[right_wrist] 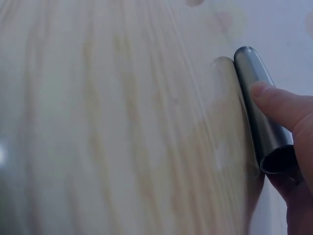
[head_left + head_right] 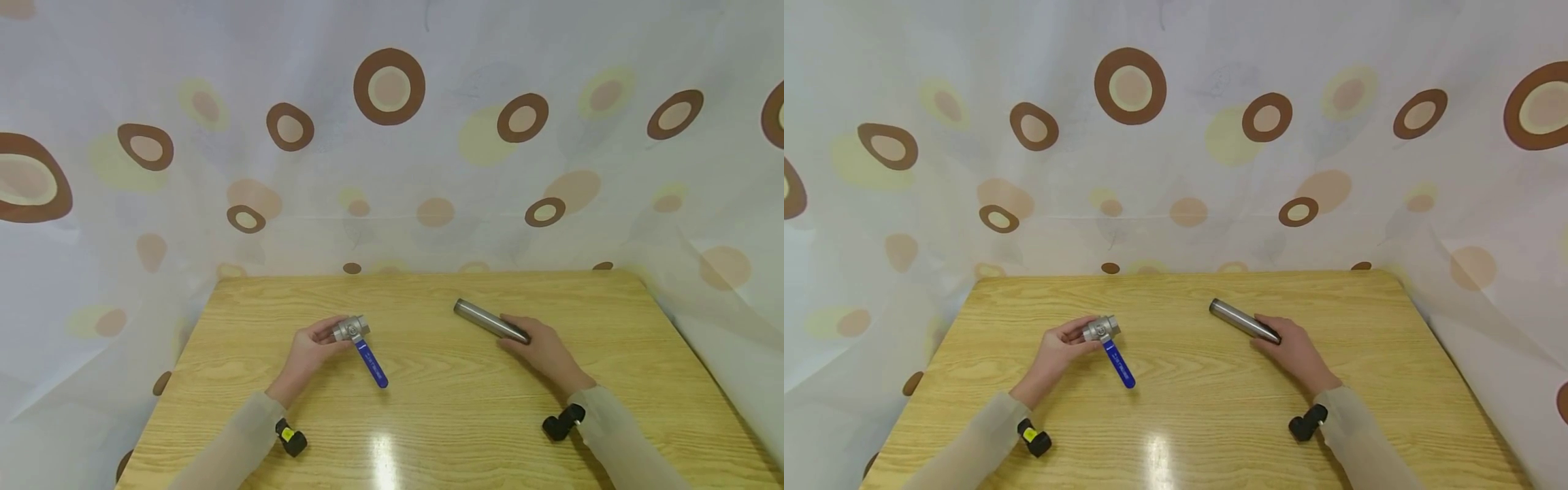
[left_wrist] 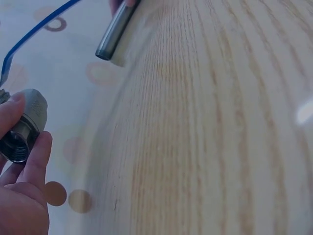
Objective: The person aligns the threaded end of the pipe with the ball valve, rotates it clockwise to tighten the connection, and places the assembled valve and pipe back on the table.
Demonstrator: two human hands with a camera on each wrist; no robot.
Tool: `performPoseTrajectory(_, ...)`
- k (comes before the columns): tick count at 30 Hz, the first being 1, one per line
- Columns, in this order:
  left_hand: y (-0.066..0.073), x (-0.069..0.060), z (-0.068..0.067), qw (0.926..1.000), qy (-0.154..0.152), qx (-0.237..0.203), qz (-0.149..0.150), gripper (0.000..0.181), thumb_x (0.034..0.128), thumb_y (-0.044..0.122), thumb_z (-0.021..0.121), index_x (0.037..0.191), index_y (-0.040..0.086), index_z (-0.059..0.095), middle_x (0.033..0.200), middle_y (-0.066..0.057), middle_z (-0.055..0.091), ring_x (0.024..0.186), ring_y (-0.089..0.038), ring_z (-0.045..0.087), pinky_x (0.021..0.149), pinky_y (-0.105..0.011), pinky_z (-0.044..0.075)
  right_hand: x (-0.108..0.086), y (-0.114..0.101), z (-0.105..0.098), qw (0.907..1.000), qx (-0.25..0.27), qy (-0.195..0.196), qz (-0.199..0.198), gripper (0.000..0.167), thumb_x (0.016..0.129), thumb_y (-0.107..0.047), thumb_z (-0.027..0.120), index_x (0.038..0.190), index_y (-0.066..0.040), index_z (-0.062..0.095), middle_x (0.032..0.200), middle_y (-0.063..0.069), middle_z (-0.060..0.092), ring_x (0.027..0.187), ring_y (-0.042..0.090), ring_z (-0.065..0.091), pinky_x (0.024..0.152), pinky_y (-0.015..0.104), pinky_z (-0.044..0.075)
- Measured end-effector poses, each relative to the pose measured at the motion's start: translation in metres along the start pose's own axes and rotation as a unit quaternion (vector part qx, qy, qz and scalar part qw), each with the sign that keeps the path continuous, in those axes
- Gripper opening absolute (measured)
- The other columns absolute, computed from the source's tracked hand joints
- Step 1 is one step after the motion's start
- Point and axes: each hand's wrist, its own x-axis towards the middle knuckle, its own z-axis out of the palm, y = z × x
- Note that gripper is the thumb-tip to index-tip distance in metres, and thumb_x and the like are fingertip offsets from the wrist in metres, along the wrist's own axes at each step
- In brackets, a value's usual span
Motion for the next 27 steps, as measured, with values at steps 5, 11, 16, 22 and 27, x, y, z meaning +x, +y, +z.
performPoseTrajectory(5,-0.0010,0.0002,0.0015,1.0000,-0.008,-0.002,-0.001,0.053,0.0858,-0.003,0.080,0.137,0.002,0.065,0.139,-0.021,0.065,0.127,-0.035,0.064,0.098,-0.029,0.056,-0.0019,0.0019,0.0008,1.0000,-0.007,0.005,-0.004,0.060,0.098,-0.030,0.073,0.148,-0.001,0.056,0.141,0.025,0.061,0.120,0.042,0.062,0.097,0.059,0.051)
performPoseTrajectory(11,-0.0024,0.0003,0.0029,0.9999,-0.010,-0.002,-0.008,0.053,0.0856,-0.002,0.080,0.137,0.002,0.066,0.140,-0.020,0.064,0.128,-0.037,0.063,0.099,-0.029,0.056,-0.0034,0.0006,-0.0008,0.9998,-0.012,0.012,-0.007,0.055,0.099,-0.025,0.072,0.146,0.000,0.058,0.139,0.026,0.063,0.118,0.042,0.064,0.096,0.059,0.053)
performPoseTrajectory(16,-0.0043,0.0010,0.0029,0.9999,-0.013,-0.001,-0.006,0.053,0.0856,-0.001,0.081,0.137,0.003,0.066,0.139,-0.020,0.064,0.128,-0.036,0.063,0.099,-0.029,0.056,-0.0038,0.0010,-0.0005,0.9996,-0.015,0.021,-0.016,0.052,0.099,-0.022,0.072,0.144,0.000,0.059,0.136,0.025,0.064,0.116,0.042,0.065,0.095,0.059,0.053)
performPoseTrajectory(22,-0.0042,0.0015,0.0022,0.9998,-0.018,0.001,-0.004,0.054,0.0869,0.002,0.080,0.138,0.003,0.065,0.140,-0.020,0.064,0.128,-0.035,0.063,0.100,-0.029,0.056,-0.0033,-0.0003,-0.0007,0.9994,0.002,0.034,-0.009,0.051,0.100,-0.024,0.071,0.145,-0.002,0.059,0.138,0.024,0.064,0.119,0.042,0.064,0.096,0.060,0.053)
performPoseTrajectory(27,-0.0023,0.0009,0.0033,0.9998,-0.018,-0.001,-0.004,0.054,0.0868,0.002,0.081,0.138,0.003,0.065,0.140,-0.020,0.064,0.129,-0.036,0.063,0.100,-0.030,0.055,-0.0037,-0.0042,-0.0015,0.9991,0.017,0.039,0.008,0.053,0.099,-0.030,0.072,0.145,-0.006,0.061,0.140,0.023,0.063,0.120,0.042,0.063,0.096,0.058,0.053)
